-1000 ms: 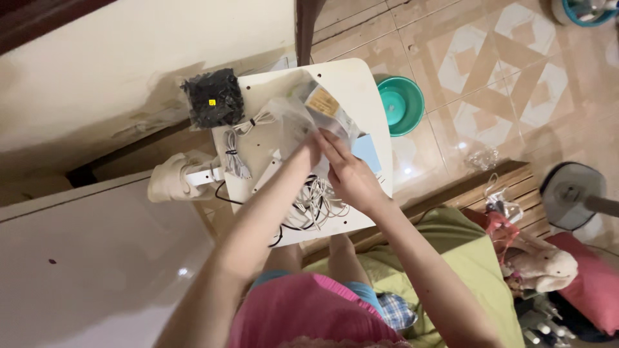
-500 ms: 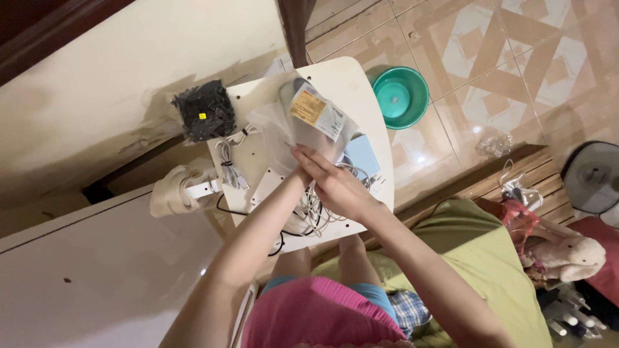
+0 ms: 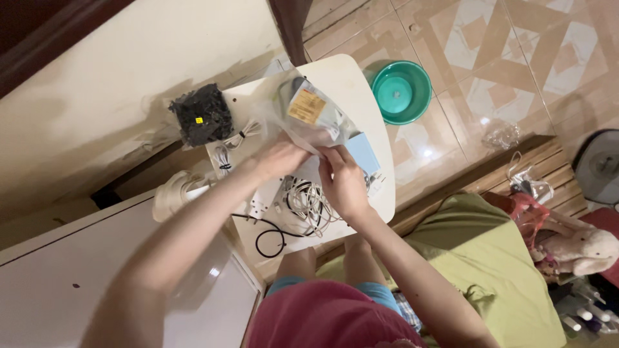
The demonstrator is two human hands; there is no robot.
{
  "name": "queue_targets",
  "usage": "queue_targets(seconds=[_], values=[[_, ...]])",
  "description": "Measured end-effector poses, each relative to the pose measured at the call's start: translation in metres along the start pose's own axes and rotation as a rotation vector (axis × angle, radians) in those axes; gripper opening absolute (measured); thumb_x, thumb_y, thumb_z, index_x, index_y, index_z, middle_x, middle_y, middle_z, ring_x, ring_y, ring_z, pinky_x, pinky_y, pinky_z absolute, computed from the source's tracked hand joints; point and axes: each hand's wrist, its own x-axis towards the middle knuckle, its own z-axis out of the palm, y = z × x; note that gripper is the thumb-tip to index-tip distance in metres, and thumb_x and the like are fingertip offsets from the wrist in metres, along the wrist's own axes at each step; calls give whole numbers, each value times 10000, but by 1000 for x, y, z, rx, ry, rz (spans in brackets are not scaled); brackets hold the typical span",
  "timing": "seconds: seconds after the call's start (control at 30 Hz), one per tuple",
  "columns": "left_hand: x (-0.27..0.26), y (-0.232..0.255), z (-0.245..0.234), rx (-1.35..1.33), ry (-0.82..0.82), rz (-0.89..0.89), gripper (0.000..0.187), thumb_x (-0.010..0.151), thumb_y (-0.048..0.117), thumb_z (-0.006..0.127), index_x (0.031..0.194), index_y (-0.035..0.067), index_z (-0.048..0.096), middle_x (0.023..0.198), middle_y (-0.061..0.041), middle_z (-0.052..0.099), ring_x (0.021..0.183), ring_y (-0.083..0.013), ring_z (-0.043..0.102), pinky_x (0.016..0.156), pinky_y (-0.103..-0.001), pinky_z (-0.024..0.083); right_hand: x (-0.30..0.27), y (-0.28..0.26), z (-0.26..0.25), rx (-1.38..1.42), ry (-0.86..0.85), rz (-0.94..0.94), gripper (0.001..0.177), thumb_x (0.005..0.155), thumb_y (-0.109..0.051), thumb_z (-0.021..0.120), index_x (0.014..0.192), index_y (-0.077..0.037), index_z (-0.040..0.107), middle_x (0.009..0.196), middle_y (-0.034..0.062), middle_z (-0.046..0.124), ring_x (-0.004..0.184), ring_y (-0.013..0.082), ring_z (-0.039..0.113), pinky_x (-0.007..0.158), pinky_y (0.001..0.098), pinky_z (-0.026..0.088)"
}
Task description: The person cleans a white charging cable using a beige cloth, wiping the connector and the length of the cable. They then coil the cable and place it on a small white table with other cables and accessories.
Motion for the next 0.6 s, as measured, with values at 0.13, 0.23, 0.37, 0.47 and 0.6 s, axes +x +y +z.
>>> queue_targets(seconds=[0.13, 0.23, 0.37, 0.47, 0.6], values=[[33, 7, -16, 16, -38, 167, 250, 920, 151, 582, 1161, 102, 627, 1138, -125, 678, 1113, -303, 647, 908, -412, 534, 7, 4, -2, 38, -3, -88, 153, 953, 7, 643, 1091, -18, 703, 1007, 174, 674, 861, 412, 675, 738, 444, 537], [50, 23, -7, 105, 119, 189, 286, 895, 179, 556, 1157, 96, 636, 1160, -112, 675, 1149, -271, 640, 957, -409, 512, 6, 6, -6, 79, -42, -60, 162, 957, 10, 642, 1101, -24, 709, 993, 172, 672, 852, 401, 678, 728, 436, 537], [53, 30, 5, 318, 183, 220, 266, 942, 206, 537, 1152, 86, 649, 1155, -116, 669, 1134, -294, 631, 928, -428, 491, 1, 7, -7, 93, -48, -65, 186, 945, 34, 635, 1104, -23, 712, 992, 165, 667, 852, 374, 685, 732, 421, 544], [60, 27, 12, 216, 116, 138, 200, 1014, 221, 543, 1130, 101, 653, 1133, -108, 673, 1119, -306, 629, 939, -429, 490, -2, 12, -10, 120, -59, -66, 200, 929, 51, 637, 1104, -11, 712, 974, 154, 663, 819, 342, 686, 716, 397, 550], [65, 16, 21, 105, 214, 99, 217, 1011, 252, 544, 1118, 108, 668, 1128, -106, 685, 1100, -302, 637, 943, -433, 498, 0, 15, -14, 113, -72, -89, 203, 940, 73, 641, 1115, 4, 718, 961, 151, 655, 800, 311, 684, 705, 380, 542]])
